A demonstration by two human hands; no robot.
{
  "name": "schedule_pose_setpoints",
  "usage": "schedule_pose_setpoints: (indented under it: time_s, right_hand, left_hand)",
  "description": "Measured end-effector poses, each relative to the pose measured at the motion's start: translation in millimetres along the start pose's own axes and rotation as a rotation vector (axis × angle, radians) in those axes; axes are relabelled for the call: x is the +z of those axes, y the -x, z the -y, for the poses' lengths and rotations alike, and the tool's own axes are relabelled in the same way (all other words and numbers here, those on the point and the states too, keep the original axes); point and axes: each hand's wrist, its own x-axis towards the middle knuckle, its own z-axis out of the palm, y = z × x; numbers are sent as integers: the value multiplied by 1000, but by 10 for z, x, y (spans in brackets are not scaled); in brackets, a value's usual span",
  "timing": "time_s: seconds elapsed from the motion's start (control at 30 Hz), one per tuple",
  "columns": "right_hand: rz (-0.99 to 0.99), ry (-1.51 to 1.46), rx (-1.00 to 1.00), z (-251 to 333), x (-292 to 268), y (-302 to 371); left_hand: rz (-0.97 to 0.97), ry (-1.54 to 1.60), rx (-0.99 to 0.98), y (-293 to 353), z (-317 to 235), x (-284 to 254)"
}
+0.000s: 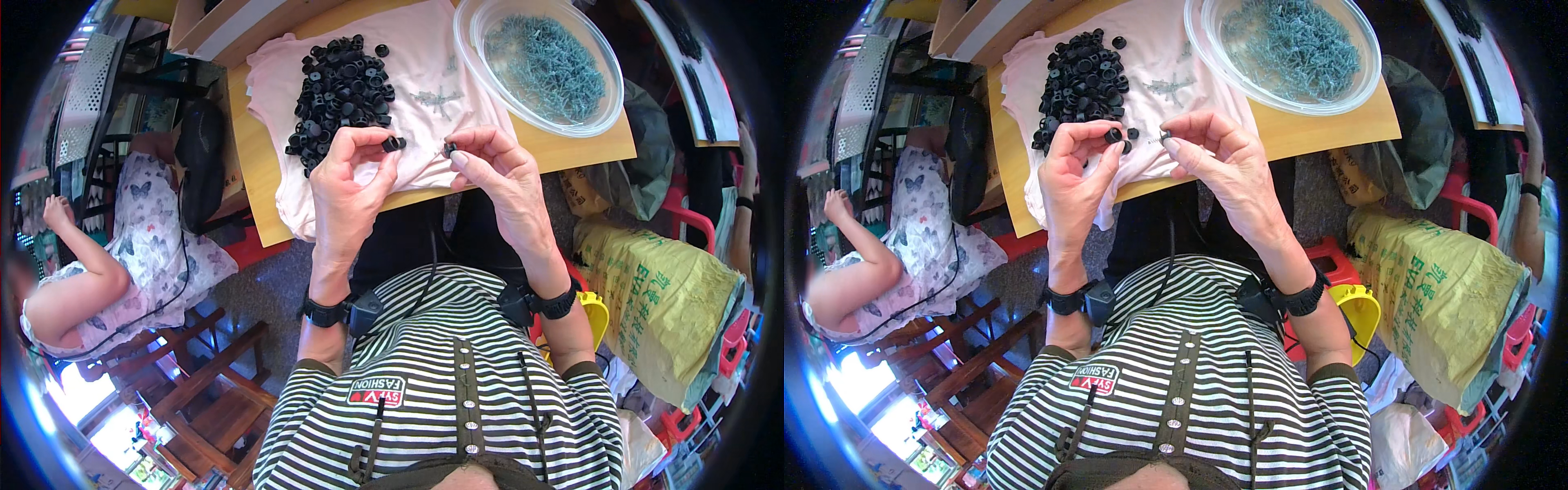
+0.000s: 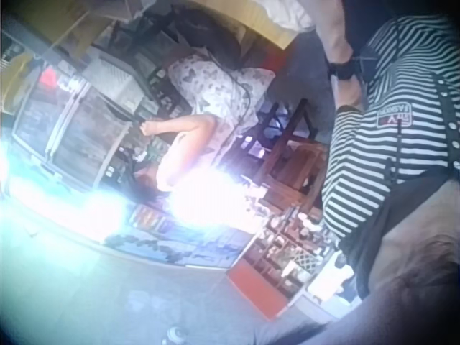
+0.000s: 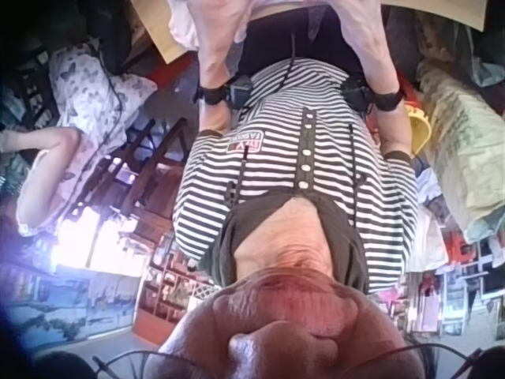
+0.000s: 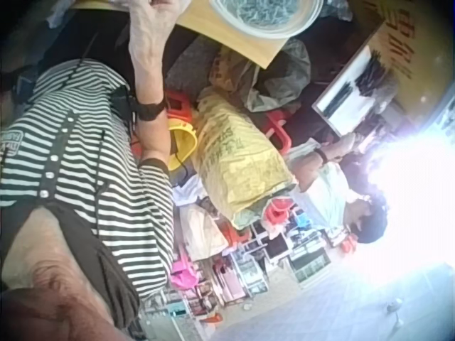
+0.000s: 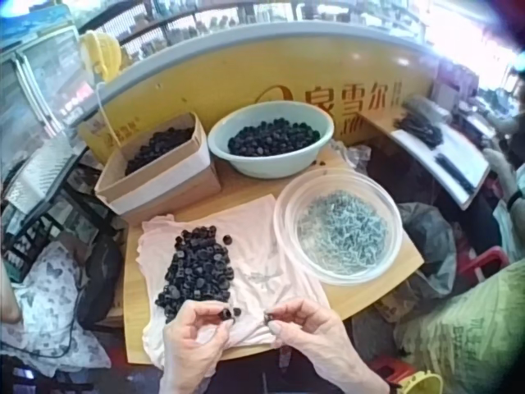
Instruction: Manually assembling small black plastic components by hand at a workstation.
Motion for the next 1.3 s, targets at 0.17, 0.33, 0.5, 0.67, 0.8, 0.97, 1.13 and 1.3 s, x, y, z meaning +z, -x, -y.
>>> schedule_pose_setpoints:
  time_s: [0.17,0.33,0.5,0.67,0.8,0.97,1.13,1.3]
  right_hand:
    - [36,80,-114,55,108,-26]
    - [27,-13,-49,8,79,9]
    - [47,-121,15,12,46,46]
    - [116,-332,58,13,-5,43]
    - [128,-389,76,17,-27,54]
    - [165,-529,107,15,-60,44]
    - [121,-437,26,75,-7,93]
    - [-49,78,-331,228,250,193]
  left_hand:
    - [141,485,-98,87,-54,3]
    - [130,474,-9,110,-57,16]
    - [164,589,-21,128,-82,30]
    - [147,775,-57,130,-144,122]
    - [91,768,-77,148,-162,140]
    - [59,775,-114,138,-217,134]
    - [88,785,-90,132,-214,155]
    - [98,981,-73,123,-143,144]
